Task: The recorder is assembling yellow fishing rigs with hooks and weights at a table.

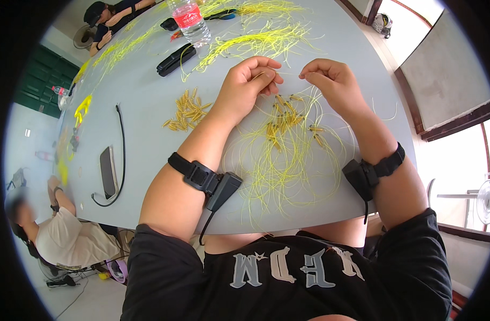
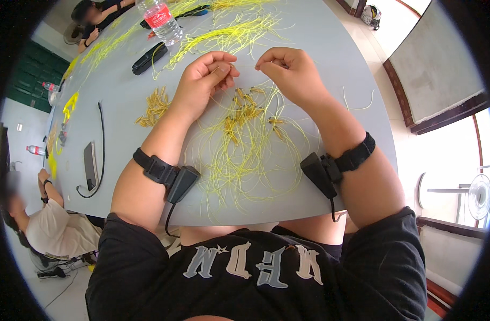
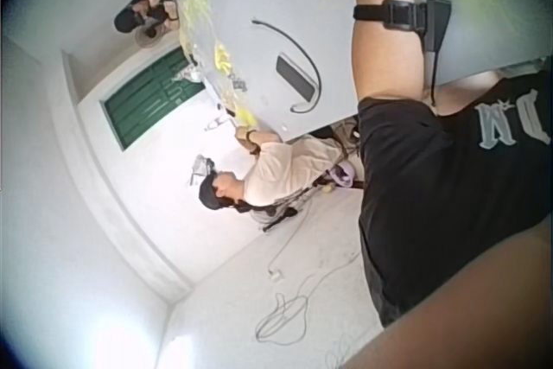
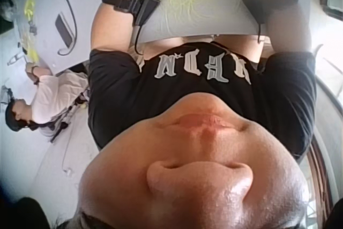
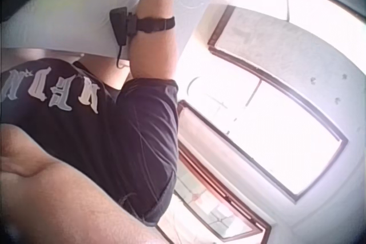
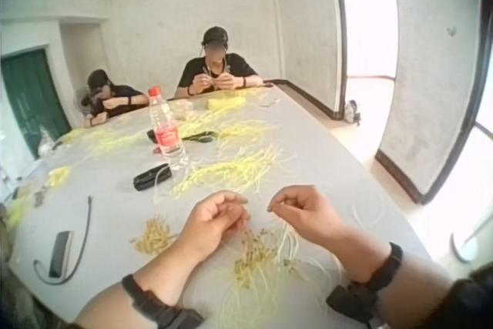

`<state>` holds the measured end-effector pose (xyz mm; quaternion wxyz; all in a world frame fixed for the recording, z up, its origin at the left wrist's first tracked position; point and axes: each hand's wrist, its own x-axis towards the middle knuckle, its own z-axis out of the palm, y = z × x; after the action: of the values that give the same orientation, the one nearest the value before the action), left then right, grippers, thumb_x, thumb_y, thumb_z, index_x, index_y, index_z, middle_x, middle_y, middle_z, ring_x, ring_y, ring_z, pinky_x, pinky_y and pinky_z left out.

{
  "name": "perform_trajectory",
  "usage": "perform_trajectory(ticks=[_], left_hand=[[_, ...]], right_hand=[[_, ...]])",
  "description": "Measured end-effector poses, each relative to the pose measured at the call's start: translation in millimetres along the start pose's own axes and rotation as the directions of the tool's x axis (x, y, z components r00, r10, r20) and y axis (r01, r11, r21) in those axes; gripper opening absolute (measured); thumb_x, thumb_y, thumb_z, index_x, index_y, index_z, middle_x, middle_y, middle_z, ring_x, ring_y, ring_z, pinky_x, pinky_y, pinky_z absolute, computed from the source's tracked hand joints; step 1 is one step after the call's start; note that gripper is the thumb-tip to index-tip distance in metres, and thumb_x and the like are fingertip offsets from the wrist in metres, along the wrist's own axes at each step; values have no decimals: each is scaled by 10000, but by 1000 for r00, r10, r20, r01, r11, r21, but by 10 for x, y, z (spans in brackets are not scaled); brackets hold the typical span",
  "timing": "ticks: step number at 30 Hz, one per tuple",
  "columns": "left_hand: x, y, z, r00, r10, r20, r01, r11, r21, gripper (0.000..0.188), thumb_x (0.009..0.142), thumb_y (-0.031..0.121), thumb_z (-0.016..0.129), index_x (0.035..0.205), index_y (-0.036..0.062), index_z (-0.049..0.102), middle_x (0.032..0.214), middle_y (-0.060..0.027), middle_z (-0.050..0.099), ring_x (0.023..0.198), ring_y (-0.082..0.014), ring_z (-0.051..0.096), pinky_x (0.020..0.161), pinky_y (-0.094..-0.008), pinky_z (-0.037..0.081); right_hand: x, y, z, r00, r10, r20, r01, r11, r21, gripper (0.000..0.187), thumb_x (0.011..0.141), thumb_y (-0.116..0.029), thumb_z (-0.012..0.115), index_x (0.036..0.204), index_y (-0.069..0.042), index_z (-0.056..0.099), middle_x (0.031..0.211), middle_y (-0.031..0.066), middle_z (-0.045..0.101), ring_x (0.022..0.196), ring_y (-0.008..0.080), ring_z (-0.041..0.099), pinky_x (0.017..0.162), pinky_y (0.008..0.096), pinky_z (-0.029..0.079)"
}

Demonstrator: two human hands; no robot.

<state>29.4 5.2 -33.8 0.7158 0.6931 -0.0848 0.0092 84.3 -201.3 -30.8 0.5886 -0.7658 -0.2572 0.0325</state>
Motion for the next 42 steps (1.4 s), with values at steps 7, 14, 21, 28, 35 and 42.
perform_trajectory(ticks=[7, 14, 21, 28, 35, 42], left_hand=[[14, -55, -13, 999, 25, 36, -30, 987, 160, 214, 970, 114, 525, 1149, 19, 594, 945, -72, 677, 835, -118, 631, 749, -244, 498], [19, -56, -14, 999, 25, 47, -35, 974, 224, 156, 980, 107, 503, 1070, 13, 588, 952, -95, 687, 831, -142, 662, 723, -250, 514], [11, 7, 6, 998, -62, -19, 62, 998, 2, 164, 992, 149, 493, 1063, 22, 568, 987, -106, 684, 840, -165, 675, 721, -248, 516], [8, -24, -23, 995, -95, 9, 94, 966, -239, 163, 984, 159, 515, 1072, 32, 564, 1001, -102, 671, 823, -127, 641, 737, -229, 516], [-10, 5, 18, 971, -135, 198, 193, 931, -311, 230, 944, 112, 576, 1150, 10, 571, 1001, -29, 621, 885, -70, 571, 764, -203, 490], [-27, 4, 68, 988, -4, 152, -12, 995, 104, 260, 862, 72, 683, 1108, 23, 615, 949, -9, 637, 812, -54, 579, 723, -197, 475]], right_hand=[[-24, -111, -9, 998, 41, -48, -39, 998, 50, 120, 842, -106, 622, 849, 7, 662, 619, -49, 539, 566, 13, 408, 498, 211, 312], [-18, -62, -2, 998, 19, -59, -16, 998, 54, 111, 843, -111, 640, 833, -2, 657, 586, -74, 487, 542, 8, 373, 481, 213, 287], [-58, -120, 35, 991, 97, 96, -96, 995, -14, 112, 824, -111, 631, 762, -19, 620, 556, -81, 407, 533, 12, 340, 469, 227, 271], [-60, -85, 62, 976, 92, 195, -100, 994, 33, 104, 818, -106, 625, 764, -18, 616, 567, -81, 399, 542, 19, 349, 477, 229, 285], [-89, -98, 94, 985, 47, 167, -47, 999, -3, 137, 855, -138, 628, 835, -3, 639, 608, -60, 464, 570, 31, 383, 499, 235, 311], [-71, -41, 109, 981, 6, 196, -9, 1000, 14, 151, 878, -143, 623, 865, 6, 640, 627, -56, 486, 581, 27, 393, 501, 230, 310]])
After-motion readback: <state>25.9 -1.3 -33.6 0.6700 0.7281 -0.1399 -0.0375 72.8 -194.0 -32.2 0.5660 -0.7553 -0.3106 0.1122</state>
